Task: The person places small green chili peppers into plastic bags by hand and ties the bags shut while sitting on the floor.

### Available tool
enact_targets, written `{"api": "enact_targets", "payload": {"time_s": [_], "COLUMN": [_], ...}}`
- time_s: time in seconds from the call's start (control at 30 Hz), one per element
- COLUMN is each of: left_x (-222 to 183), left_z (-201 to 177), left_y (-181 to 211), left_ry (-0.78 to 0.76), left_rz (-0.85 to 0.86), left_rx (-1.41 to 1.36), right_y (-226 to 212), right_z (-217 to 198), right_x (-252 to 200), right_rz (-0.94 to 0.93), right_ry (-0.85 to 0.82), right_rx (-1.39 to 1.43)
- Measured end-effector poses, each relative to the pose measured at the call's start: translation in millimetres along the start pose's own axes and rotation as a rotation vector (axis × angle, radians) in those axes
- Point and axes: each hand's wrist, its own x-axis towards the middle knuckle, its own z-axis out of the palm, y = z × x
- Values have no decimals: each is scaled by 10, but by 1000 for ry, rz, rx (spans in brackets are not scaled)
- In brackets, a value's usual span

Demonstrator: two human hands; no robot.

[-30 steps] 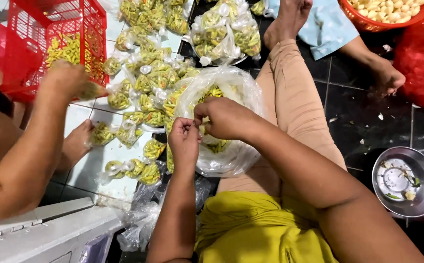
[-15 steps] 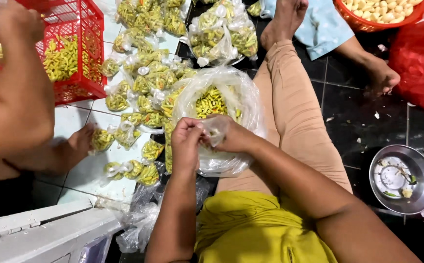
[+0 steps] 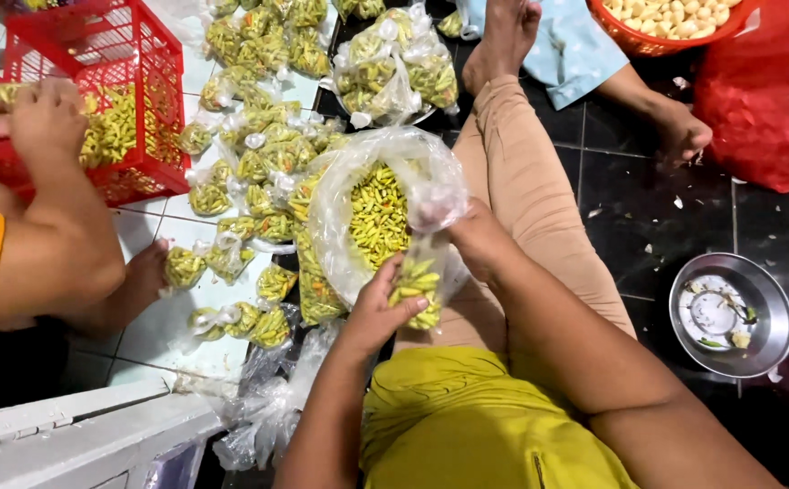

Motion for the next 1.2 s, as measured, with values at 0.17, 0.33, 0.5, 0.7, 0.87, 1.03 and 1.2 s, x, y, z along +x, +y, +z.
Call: {"api": "enact_targets", "payload": {"time_s": [0.17, 0.33, 0.5, 0.7, 0.87, 1.03, 1.2], "left_x": [-222, -121, -197, -294, -226, -177, -267], "left_z": [-25, -38, 252, 180, 196, 422, 464], "left_y": [-134, -260, -59, -94, 116, -72, -82], "left_ry": [-131, -36, -80, 176, 241, 93, 19], "left_rz": [-48, 45, -89, -140, -91, -94, -104], "left_rx": [36, 182, 252, 180, 58, 135, 47], "right_y": [-99, -30, -278, -322, -242, -21, -278], "right_z": [63, 398, 72, -238, 219, 154, -214], "right_x": [-36, -349, 49, 373, -366, -163, -115], "right_rz": [8, 79, 43, -140, 43, 176, 136], "right_ry": [-37, -150, -143, -90, -435, -448, -258], "right_rx": [370, 353, 527, 468, 59, 216, 656]}}
